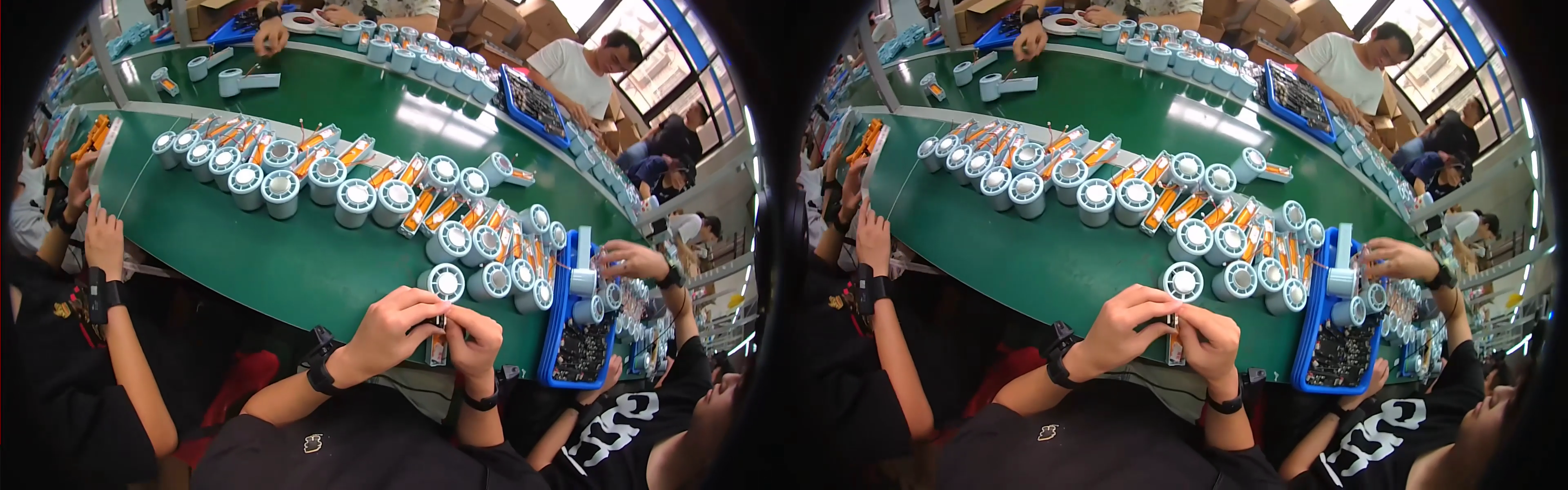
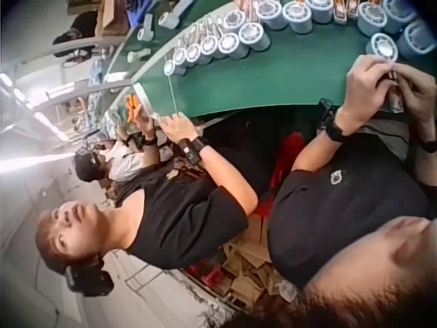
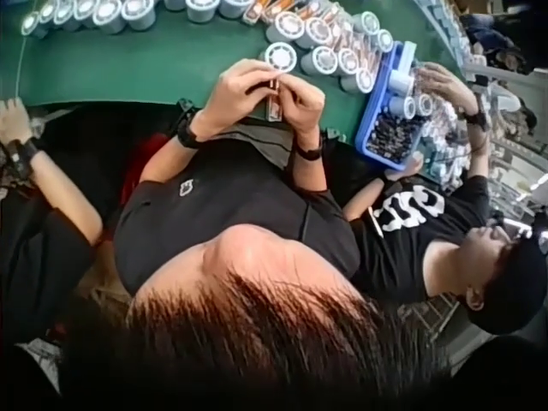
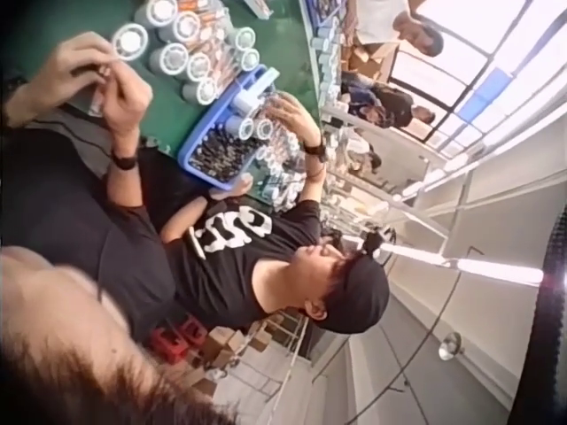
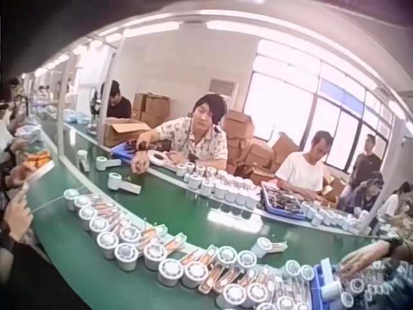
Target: The person picks up a battery and a circuit board, connects the battery wires to the board, and presses the board into a fan housing. They then place the assembled fan onto the table and repeat the process.
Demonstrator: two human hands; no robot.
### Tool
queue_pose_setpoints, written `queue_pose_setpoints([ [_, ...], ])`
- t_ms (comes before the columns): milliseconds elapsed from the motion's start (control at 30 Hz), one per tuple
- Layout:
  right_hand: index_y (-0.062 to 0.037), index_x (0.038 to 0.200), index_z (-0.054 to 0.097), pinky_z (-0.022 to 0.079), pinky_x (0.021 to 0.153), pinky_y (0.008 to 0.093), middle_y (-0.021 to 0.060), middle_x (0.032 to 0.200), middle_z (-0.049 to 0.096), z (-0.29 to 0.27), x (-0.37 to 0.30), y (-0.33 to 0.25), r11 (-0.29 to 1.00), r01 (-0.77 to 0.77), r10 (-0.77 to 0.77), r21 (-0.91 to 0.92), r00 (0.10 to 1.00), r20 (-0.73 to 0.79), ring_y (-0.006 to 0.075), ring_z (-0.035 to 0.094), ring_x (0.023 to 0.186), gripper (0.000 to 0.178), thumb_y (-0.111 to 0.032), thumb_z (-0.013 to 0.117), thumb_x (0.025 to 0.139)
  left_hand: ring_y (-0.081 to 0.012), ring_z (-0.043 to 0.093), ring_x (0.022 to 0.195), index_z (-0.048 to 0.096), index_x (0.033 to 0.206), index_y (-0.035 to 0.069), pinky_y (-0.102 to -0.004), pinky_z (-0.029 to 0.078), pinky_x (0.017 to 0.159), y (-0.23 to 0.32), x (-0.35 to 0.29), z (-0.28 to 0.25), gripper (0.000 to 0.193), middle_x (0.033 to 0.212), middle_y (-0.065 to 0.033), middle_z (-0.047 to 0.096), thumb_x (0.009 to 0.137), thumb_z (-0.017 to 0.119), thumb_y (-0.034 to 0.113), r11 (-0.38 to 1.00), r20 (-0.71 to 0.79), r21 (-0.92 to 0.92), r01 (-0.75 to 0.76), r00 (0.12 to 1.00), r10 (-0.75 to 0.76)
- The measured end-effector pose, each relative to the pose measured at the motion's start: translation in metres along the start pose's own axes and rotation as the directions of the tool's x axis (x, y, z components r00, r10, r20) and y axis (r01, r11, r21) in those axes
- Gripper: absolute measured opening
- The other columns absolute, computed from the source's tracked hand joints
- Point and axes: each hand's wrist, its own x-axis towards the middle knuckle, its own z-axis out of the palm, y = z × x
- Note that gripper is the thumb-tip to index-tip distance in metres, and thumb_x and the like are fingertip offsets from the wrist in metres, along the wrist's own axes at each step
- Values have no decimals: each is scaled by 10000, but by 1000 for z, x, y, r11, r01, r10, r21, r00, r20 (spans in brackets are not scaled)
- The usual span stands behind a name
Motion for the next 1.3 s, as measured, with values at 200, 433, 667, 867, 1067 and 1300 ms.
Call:
queue_pose_setpoints([
  [200, 31, 982, 753, 548, 587, 303, 162, 807, 748, 3, -4, 0, 996, -78, 77, 54, 997, 13, 261, 731, 639, 177, 90, 713, 820, -284, 685, 991, 740, 1104, 25, -370, 575, 839, -3, 0, 4, 373, 1089, -97, 723, 740, 813, -11, 1000, -15, 2, 0, 1000, 0],
  [433, 50, 986, 745, 539, 573, 301, 159, 784, 741, 1, -6, 2, 999, 23, -22, -35, 1000, 17, 237, 720, 617, 183, 98, 703, 815, -273, 694, 941, 752, 1073, 29, -360, 582, 797, -3, 4, 2, 344, 1062, -86, 731, 737, 816, -5, 997, -5, 61, -46, 999, 46],
  [667, 61, 989, 744, 516, 542, 297, 155, 728, 720, 11, -35, -10, 935, -301, 318, 187, 946, -69, 198, 691, 579, 176, 91, 725, 817, -264, 696, 874, 760, 1018, 20, -361, 585, 726, 3, -2, 13, 303, 1018, -72, 736, 720, 813, 1, 970, -104, 196, -145, 980, 168],
  [867, 57, 1016, 741, 530, 581, 299, 143, 770, 728, 10, -37, -17, 867, -455, 466, 201, 885, -7, 204, 691, 625, 184, 59, 764, 833, -243, 682, 903, 759, 1065, 40, -367, 574, 734, 0, -2, 10, 310, 1029, -39, 722, 756, 748, 57, 938, -63, 284, -197, 973, 224],
  [1067, 58, 1076, 705, 516, 638, 277, 127, 892, 713, 4, -14, -24, 975, -79, 25, -207, 968, -250, 129, 667, 754, 186, 34, 729, 893, -262, 661, 870, 767, 1072, 55, -383, 551, 761, 5, 2, -21, 345, 1017, -35, 719, 730, 781, 10, 912, -20, 380, -155, 984, 175],
  [1300, 54, 1148, 674, 511, 646, 235, 64, 863, 696, -13, -44, -11, 782, -619, 617, 74, 785, 54, 84, 639, 719, 241, 38, 725, 913, -247, 632, 806, 766, 1112, 64, -367, 524, 678, 0, 3, -25, 414, 1006, -38, 717, 712, 813, -30, 887, 42, 455, -75, 997, 62],
])
